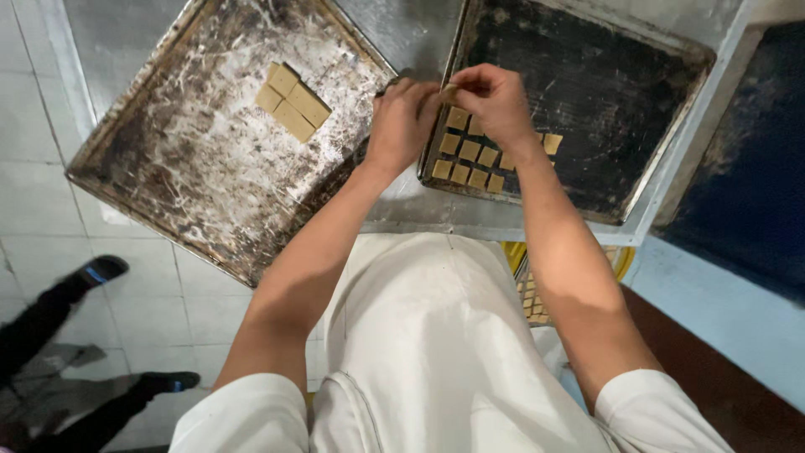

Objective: The person picks up small square dough pieces one by one from a metal tray and arranges them into rows on another dark baking tray.

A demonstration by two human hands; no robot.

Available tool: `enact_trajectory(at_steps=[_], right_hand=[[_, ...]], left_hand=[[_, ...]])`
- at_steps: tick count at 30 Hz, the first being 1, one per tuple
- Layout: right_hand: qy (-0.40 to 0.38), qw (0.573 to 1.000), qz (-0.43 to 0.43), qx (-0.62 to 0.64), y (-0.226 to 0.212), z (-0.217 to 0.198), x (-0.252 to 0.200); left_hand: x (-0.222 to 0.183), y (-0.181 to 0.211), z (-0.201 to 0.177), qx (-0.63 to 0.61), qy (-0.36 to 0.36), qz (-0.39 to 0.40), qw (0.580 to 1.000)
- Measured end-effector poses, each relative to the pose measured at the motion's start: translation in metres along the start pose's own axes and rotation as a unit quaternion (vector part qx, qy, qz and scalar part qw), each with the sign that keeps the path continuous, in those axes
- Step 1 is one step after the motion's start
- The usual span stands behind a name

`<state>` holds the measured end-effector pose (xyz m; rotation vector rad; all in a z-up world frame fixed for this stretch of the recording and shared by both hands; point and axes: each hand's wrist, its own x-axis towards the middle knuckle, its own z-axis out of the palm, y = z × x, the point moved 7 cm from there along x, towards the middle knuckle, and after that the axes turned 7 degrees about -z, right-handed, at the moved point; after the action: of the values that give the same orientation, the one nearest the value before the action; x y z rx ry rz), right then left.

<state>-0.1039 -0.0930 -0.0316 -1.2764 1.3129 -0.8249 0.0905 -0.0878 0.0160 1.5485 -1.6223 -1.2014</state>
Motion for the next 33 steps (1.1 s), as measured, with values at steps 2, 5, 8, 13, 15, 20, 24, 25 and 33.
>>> enact_trajectory(at_steps=[2,5,8,13,15,20,24,25,33], right_hand=[[0.027,0.984,0.017,-0.177,0.011,-0.012,-0.001],[0.037,0.956,-0.027,-0.291,0.015,-0.023,-0.002],[0.028,0.945,-0.106,-0.307,0.012,-0.022,-0.006],[0.037,0.928,-0.141,-0.344,-0.006,-0.015,-0.009],[0.058,0.945,-0.122,-0.298,-0.013,0.001,-0.004],[-0.034,0.964,-0.103,-0.245,-0.032,0.127,0.015],[-0.046,0.969,-0.065,-0.234,-0.047,0.204,0.018],[-0.027,0.967,-0.075,-0.243,-0.052,0.213,0.016],[0.065,0.961,-0.059,-0.263,-0.052,0.223,0.016]], left_hand=[[-0.002,-0.004,0.001,0.015,-0.007,-0.006,1.0],[-0.001,-0.011,-0.006,0.041,0.017,0.018,0.999],[0.0,-0.023,-0.042,0.078,0.08,0.069,0.991],[-0.007,-0.062,-0.134,0.174,0.134,0.013,0.975],[-0.016,-0.073,-0.159,0.273,0.125,0.013,0.954],[-0.016,-0.084,-0.166,0.331,0.07,0.064,0.939],[-0.01,-0.081,-0.162,0.334,0.057,0.093,0.936],[-0.008,-0.081,-0.164,0.339,0.055,0.089,0.935],[-0.013,-0.085,-0.164,0.317,0.031,0.073,0.945]])
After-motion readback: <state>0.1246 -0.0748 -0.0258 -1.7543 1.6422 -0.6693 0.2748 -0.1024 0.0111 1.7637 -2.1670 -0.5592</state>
